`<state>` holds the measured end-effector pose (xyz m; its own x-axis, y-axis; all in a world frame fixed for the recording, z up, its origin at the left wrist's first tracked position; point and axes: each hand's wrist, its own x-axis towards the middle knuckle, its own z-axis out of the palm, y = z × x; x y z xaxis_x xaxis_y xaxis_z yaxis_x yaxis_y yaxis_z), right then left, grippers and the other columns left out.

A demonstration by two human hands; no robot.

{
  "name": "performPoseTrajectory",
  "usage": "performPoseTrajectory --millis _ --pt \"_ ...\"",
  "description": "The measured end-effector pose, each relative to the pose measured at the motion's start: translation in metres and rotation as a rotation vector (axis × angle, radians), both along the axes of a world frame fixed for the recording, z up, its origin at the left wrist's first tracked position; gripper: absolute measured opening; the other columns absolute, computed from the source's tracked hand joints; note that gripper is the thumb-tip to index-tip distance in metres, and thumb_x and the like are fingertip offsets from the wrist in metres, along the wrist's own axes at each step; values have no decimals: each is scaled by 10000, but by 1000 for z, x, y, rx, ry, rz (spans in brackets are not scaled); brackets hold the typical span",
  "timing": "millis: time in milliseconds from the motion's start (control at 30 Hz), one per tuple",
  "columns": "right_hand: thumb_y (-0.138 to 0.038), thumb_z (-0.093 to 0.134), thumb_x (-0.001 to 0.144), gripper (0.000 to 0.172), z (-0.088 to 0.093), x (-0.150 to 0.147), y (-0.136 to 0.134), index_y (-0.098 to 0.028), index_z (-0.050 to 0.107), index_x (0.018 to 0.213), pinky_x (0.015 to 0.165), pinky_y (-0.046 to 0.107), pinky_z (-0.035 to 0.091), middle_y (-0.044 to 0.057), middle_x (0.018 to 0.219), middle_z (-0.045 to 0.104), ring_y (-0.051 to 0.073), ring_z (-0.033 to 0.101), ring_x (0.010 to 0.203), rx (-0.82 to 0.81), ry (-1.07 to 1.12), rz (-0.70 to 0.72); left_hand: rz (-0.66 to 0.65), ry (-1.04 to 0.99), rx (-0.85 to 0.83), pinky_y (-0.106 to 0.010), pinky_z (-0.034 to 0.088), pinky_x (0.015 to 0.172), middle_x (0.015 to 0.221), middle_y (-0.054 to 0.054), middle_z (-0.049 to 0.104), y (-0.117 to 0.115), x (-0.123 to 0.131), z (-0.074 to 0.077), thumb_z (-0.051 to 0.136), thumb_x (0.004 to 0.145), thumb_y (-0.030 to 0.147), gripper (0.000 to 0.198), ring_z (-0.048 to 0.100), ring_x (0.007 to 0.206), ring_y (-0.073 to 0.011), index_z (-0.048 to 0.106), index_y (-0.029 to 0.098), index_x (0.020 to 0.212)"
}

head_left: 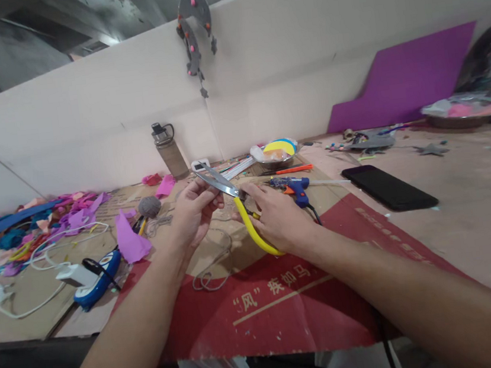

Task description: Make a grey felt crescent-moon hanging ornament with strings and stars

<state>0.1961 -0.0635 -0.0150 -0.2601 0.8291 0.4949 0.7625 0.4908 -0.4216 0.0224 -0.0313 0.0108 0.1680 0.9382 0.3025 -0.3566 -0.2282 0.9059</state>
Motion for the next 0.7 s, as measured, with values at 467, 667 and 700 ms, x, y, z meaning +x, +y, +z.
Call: performPoseTrajectory --millis 467,667,700 --pt "-433 509 877 391 1 0 3 -190 472 1181 723 285 422 72 989 635 182 583 819 -135 284 179 13 -59 -22 -165 503 546 691 12 629 0 -2 1 742 671 135 191 606 578 -69 624 142 820" --pt "-443 500 878 439 -6 -2 4 -164 458 1214 836 354 429 128 1086 586 232 546 965 -38 134 156 3 -67 10 -164 507 569 740 1 645 3 -3 -1 735 660 98 183 595 597 -61 644 136 814" --pt "-445 493 882 443 -6 -2 4 -160 456 1219 851 365 427 133 1086 584 239 543 979 -30 114 149 -1 -72 14 -167 507 568 751 0 651 3 -2 -1 738 654 96 188 596 599 -63 646 138 813"
